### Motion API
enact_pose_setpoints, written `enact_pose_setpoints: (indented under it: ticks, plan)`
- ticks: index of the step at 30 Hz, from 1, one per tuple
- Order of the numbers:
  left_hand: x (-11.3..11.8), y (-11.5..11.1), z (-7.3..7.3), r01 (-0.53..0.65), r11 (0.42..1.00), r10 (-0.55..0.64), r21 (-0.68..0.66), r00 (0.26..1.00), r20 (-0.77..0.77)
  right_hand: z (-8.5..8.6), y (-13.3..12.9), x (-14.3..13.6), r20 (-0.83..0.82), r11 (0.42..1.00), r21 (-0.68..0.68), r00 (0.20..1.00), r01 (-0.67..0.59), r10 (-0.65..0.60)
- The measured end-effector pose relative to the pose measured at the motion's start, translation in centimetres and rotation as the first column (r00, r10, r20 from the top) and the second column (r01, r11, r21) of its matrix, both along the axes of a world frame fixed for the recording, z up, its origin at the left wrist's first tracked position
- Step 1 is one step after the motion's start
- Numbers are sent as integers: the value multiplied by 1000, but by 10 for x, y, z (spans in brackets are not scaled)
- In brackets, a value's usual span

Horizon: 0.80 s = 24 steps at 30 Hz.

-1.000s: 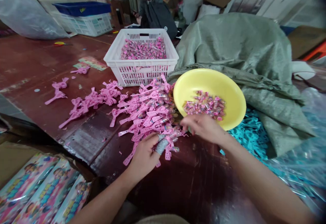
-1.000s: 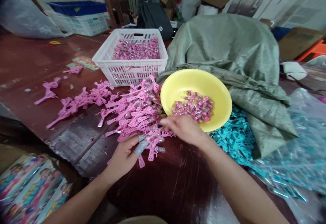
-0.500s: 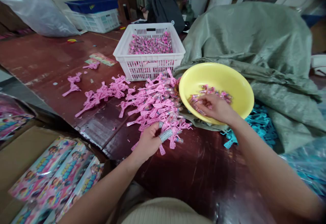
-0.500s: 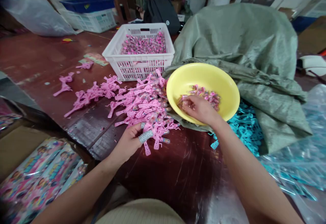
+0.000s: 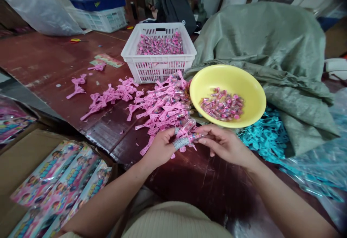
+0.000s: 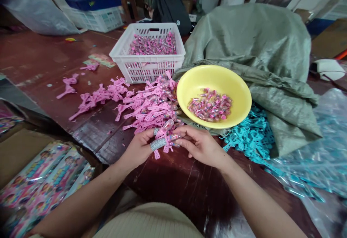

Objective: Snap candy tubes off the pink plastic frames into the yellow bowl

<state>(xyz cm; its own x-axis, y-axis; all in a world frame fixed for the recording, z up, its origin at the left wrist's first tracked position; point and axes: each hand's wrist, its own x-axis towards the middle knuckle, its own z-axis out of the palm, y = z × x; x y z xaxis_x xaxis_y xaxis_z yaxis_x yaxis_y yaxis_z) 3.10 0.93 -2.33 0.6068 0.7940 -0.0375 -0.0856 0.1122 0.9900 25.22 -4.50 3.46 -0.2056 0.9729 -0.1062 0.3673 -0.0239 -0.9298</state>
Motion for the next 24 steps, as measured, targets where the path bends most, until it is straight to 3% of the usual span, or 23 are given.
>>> enact_pose_setpoints:
  ticks: [2,5,10,12,14,16,17,18,20,22,24]
  plan:
    - [-2,-3,1,-70,983,83,170,994,-67,-3,-3,-6,13,998,-62,999,32,-32]
    - [-6,-3,3,-120,887,210,446,965,-157,-9,-7,-13,36,982,-163,995,100,-96]
    - [-16,3,5,-112,737,330,666,920,-210,-10,0,-15,79,989,-59,988,138,-133]
    - [-20,5,5,-73,611,368,788,908,-202,-9,5,-16,140,989,-80,984,126,-114]
    - [-22,11,6,-8,432,403,902,897,-184,-10,10,-14,176,977,-130,974,168,-144]
    - [-23,32,11,18,293,476,956,864,-163,-15,14,-9,145,954,-187,967,235,-210]
    - [-23,49,14,12,288,531,958,830,-170,-18,16,-5,116,943,-203,963,264,-245]
    - [-22,72,18,-14,335,595,942,778,-200,-21,18,0,97,937,-206,958,283,-269]
    - [-20,127,26,-93,540,685,836,627,-372,-27,22,10,134,936,-162,947,312,-293]
    - [-18,187,29,-68,714,627,697,507,-592,-29,25,19,237,938,-80,921,336,-309]
    - [-21,235,26,12,779,537,627,504,-677,-27,29,30,333,941,11,886,338,-322]
